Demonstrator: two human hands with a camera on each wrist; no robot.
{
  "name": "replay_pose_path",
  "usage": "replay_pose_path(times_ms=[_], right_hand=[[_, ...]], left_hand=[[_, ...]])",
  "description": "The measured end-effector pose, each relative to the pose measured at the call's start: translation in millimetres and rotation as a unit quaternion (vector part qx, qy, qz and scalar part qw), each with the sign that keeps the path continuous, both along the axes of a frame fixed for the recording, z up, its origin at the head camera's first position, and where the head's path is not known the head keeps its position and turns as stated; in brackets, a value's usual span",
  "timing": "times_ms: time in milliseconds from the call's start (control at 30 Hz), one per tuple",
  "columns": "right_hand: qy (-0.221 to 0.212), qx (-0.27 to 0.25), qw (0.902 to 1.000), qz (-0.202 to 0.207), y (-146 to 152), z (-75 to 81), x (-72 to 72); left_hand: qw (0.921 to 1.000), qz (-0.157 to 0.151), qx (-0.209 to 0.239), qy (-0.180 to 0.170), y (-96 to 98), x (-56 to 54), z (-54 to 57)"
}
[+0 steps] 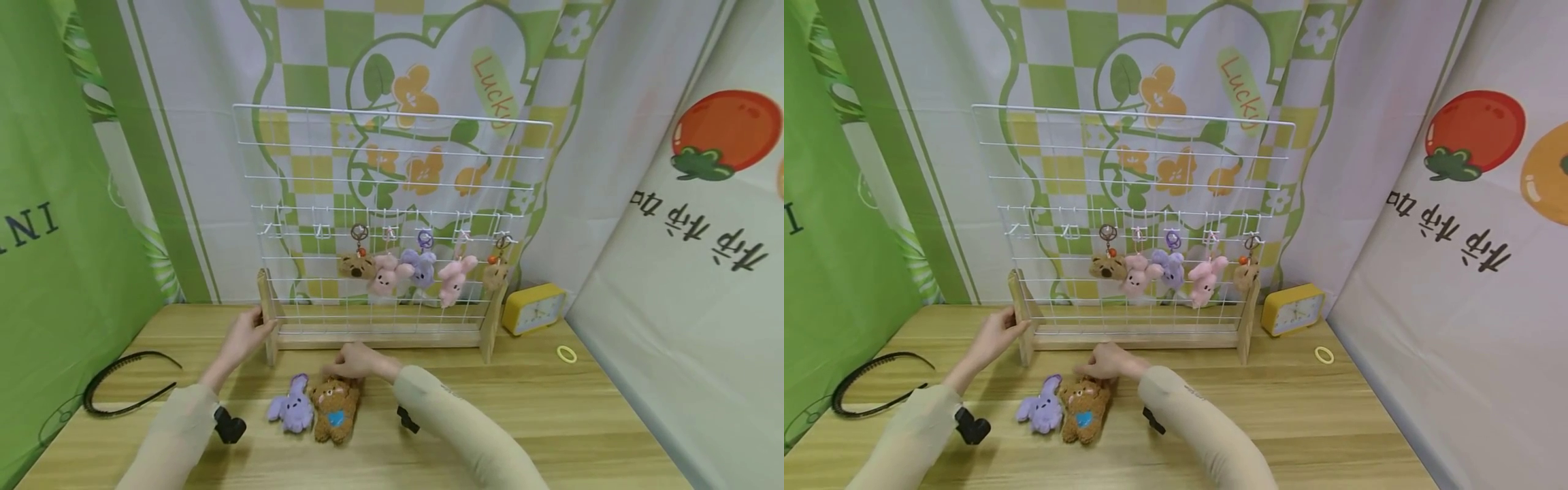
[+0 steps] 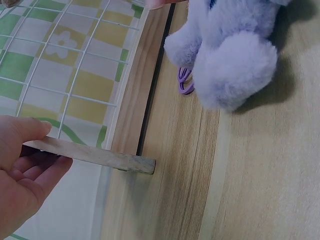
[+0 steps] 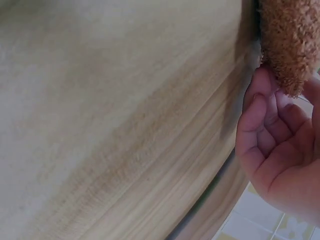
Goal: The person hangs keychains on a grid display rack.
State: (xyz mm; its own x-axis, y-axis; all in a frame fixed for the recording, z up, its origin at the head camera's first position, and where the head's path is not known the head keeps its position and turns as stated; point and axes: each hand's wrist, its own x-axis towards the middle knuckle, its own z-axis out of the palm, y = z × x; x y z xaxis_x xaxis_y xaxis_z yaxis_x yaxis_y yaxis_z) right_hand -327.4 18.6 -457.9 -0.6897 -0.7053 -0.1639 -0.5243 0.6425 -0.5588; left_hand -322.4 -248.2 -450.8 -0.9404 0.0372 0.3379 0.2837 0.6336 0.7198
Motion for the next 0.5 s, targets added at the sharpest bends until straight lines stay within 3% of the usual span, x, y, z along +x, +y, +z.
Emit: replay_pose_path(times_ms=[233,400,500], right_hand=[[0.01,0.023,0.9996,-0.015,0.3,0.3,3.5],[0.019,0.005,0.9997,-0.013,2.9,1.5,3.5],[0.021,-0.02,0.9995,-0.009,6.0,5.8,5.4]], left_hand=[[0.9999,0.001,0.003,0.014,1.4,0.1,0.0],[0.9982,-0.01,0.013,0.058,-0.5,0.0,-2.7],[0.9978,-0.012,0.013,0.063,-0.4,-0.2,-3.3]])
